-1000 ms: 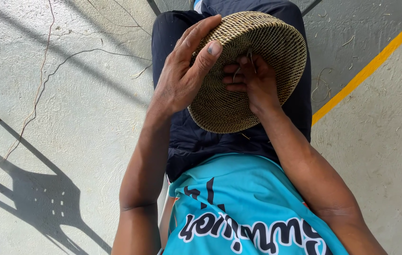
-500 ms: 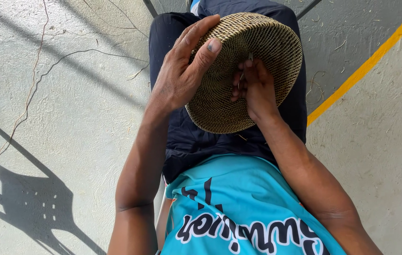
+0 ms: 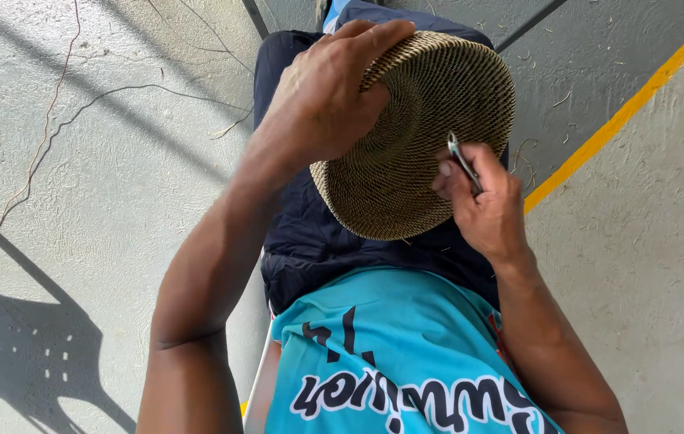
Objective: Trim and weave the edges of a woven basket using a small metal tool.
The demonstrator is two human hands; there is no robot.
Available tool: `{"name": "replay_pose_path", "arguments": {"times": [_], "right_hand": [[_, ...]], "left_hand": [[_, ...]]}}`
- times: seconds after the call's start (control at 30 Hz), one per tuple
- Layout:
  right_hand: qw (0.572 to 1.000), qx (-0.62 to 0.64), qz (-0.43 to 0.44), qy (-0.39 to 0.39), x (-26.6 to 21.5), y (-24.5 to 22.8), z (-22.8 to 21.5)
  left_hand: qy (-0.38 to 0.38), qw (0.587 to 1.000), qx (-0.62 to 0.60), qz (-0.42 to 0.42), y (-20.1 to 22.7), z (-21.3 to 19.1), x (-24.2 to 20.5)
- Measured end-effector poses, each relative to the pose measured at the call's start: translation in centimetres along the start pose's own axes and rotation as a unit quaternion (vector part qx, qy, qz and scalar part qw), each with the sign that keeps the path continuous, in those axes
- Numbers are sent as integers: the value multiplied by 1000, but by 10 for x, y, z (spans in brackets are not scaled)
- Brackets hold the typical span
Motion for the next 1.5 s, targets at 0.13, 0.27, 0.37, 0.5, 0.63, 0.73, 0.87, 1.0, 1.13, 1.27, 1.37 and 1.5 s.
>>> {"name": "replay_pose_path", "arguments": {"times": [0.13, 0.27, 0.37, 0.5, 0.63, 0.73, 0.87, 1.0, 1.13, 1.27, 1.37, 1.5], "right_hand": [[990, -84, -43, 107, -6, 3, -42], [986, -113, -54, 106, 10, 25, -53], [989, -113, 0, 96, 15, 48, -47], [990, -55, 64, 116, 13, 63, -43], [992, -15, 48, 113, 6, 79, -39], [991, 79, 15, 107, 2, 89, -36], [982, 136, 47, 125, -3, 88, -25], [980, 121, 75, 137, -11, 75, -22], [978, 144, 61, 137, -39, 70, -44], [997, 28, 31, 71, -47, 16, -45], [992, -28, 98, -75, -22, -3, -11], [942, -31, 192, -274, 16, 31, 46]], "left_hand": [[2, 993, 113, 36, 24, 6, 26], [-153, 960, 229, 40, 46, 33, 59], [-196, 956, 215, 37, 54, 41, 68], [-16, 982, 42, 184, 22, 44, 51], [27, 990, -48, 128, -7, 15, -21], [122, 984, -117, 49, -28, 34, -73], [160, 956, -223, -103, -45, 78, -92], [202, 956, -184, -108, -52, 88, -85], [223, 969, -88, -65, -47, 67, -75], [208, 977, -16, -44, -34, 54, -76], [216, 976, -17, -7, -29, 53, -72], [243, 968, -56, 18, -31, 60, -74]]}}
Point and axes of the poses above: each hand's wrist, its own x-axis towards the middle knuckle, its own z-axis out of the palm, y = z × x, the point moved 3 cm from there along x, towards the middle knuckle, and after that the axes turned 2 degrees about -y, right-handed, at the moved point
